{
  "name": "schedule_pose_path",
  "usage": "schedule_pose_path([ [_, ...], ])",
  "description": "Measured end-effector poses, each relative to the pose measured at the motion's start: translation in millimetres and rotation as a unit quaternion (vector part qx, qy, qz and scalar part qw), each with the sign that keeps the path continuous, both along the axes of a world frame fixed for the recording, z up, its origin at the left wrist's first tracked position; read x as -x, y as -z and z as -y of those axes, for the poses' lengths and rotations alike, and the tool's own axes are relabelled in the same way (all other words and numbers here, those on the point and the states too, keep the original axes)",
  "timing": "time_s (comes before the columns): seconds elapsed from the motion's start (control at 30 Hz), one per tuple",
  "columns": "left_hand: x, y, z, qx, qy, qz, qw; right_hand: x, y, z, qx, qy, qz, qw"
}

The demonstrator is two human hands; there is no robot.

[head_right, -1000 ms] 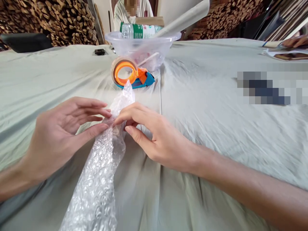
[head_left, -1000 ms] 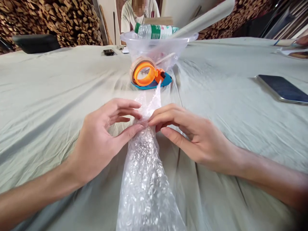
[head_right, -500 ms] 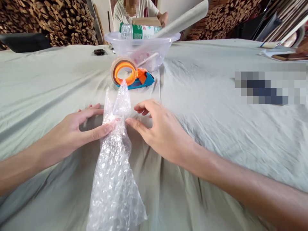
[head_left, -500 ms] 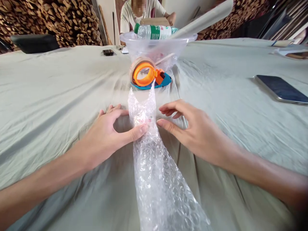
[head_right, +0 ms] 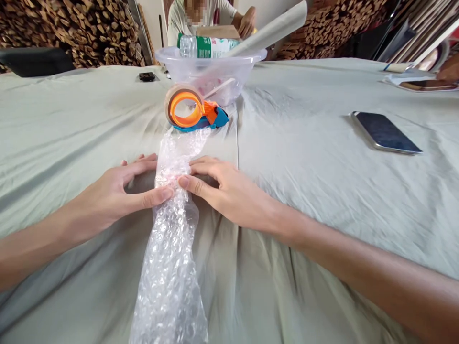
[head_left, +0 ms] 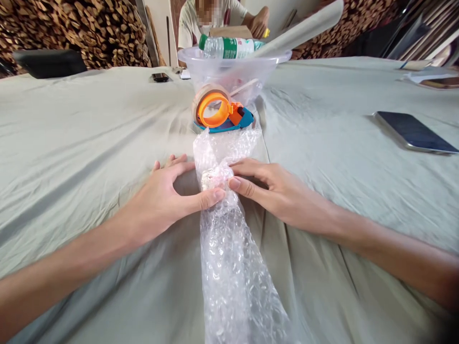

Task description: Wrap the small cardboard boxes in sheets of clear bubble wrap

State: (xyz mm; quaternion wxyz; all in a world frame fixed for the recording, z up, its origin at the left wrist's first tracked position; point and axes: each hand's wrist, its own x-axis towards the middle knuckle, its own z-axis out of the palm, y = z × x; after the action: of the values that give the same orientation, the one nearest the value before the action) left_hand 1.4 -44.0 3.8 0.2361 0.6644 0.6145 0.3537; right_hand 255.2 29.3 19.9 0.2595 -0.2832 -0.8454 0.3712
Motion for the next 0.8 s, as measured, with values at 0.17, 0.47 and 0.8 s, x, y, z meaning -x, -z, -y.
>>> schedule_pose_path([
  [0.17, -7.0, -7.6, -4.1, 0.010, 0.072, 0.016, 0.997, 1.0, 1.2, -0.5, 0.059, -0.026, -0.059, 0.996],
  [0.47, -21.7, -20.4, 7.6, -0.008, 0.086, 0.117, 0.989, 5.9, 2.5, 7.0, 0.004, 0.048, -0.079, 0.996],
  [0.8, -24.3, -13.4, 7.5, -0.094, 0.092, 0.134, 0.982, 6.8, 7.0, 7.2, 0.040, 0.055, -0.166, 0.984],
])
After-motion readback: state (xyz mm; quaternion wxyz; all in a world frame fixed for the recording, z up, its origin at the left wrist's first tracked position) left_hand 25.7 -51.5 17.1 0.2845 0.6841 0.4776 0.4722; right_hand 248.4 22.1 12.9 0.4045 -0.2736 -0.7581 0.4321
